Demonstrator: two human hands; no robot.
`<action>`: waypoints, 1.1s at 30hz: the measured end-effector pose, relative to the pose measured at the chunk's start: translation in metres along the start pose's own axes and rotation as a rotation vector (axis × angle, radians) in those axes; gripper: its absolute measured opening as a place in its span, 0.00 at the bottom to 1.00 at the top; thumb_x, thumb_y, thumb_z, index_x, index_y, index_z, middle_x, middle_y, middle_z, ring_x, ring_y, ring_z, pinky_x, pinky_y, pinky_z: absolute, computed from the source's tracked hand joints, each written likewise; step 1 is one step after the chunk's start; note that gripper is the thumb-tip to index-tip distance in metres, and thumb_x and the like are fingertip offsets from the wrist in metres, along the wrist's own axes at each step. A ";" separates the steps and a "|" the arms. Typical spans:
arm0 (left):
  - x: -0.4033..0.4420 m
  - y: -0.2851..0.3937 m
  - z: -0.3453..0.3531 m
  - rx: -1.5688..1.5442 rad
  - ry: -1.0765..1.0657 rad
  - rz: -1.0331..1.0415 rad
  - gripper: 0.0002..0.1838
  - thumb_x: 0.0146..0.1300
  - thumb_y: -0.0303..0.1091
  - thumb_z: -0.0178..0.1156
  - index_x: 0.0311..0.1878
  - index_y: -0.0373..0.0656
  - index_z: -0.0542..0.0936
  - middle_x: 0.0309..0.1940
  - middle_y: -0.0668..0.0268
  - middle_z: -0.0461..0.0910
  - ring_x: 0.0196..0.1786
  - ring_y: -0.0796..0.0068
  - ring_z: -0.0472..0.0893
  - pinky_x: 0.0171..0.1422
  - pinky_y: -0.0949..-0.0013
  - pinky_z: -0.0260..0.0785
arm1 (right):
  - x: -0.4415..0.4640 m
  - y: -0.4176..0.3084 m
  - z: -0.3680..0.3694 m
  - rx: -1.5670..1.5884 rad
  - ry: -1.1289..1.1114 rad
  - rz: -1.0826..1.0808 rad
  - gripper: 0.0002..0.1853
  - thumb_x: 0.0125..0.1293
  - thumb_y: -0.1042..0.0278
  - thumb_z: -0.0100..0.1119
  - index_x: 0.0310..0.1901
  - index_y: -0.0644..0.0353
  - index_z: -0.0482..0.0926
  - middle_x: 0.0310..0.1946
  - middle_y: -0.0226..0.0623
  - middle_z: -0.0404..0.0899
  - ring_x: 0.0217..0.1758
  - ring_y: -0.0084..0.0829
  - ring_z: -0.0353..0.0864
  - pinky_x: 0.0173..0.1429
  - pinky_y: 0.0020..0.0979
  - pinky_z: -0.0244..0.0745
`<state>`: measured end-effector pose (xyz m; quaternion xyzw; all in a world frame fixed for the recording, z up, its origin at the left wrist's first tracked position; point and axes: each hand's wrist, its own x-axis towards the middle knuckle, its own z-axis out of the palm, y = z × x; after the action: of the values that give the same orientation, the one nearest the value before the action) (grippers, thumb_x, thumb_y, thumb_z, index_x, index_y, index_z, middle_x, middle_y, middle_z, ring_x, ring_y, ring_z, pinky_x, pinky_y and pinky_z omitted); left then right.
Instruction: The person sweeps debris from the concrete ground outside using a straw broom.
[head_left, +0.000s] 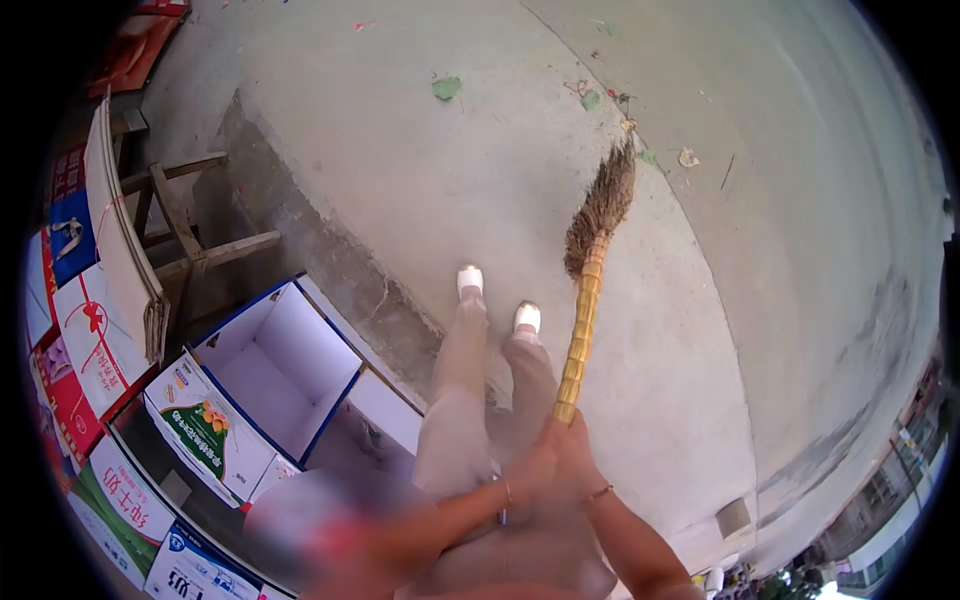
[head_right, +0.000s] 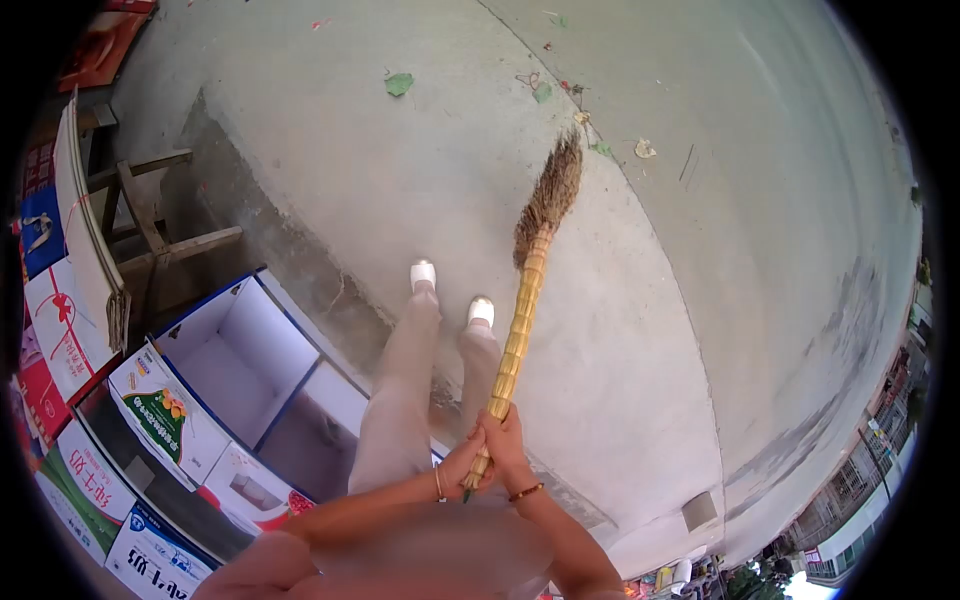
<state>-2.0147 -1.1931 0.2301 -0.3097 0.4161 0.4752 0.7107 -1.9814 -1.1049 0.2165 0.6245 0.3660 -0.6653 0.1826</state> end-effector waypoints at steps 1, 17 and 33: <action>-0.001 0.001 0.003 0.088 0.032 -0.023 0.29 0.56 0.67 0.39 0.21 0.49 0.67 0.12 0.71 0.65 0.11 0.80 0.64 0.14 0.76 0.55 | -0.011 0.011 -0.005 0.160 0.017 0.092 0.10 0.57 0.69 0.51 0.38 0.59 0.64 0.26 0.34 0.69 0.24 0.27 0.72 0.29 0.27 0.72; 0.037 0.314 -0.056 0.285 0.221 -0.107 0.15 0.60 0.48 0.51 0.27 0.46 0.68 0.15 0.71 0.67 0.14 0.81 0.67 0.14 0.78 0.55 | 0.186 -0.174 0.162 0.848 -0.338 0.101 0.10 0.50 0.69 0.54 0.30 0.63 0.66 0.20 0.35 0.69 0.19 0.28 0.71 0.20 0.27 0.69; 0.145 0.076 0.089 0.642 -0.059 -0.429 0.17 0.58 0.48 0.54 0.24 0.47 0.67 0.18 0.70 0.68 0.13 0.81 0.66 0.13 0.77 0.49 | 0.088 -0.019 -0.101 1.266 0.229 0.049 0.14 0.55 0.69 0.56 0.40 0.61 0.64 0.23 0.35 0.71 0.25 0.29 0.74 0.31 0.29 0.73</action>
<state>-2.0299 -1.0313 0.1397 -0.1376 0.4487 0.1702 0.8665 -1.9378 -1.0009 0.1410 0.6868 -0.0948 -0.6772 -0.2464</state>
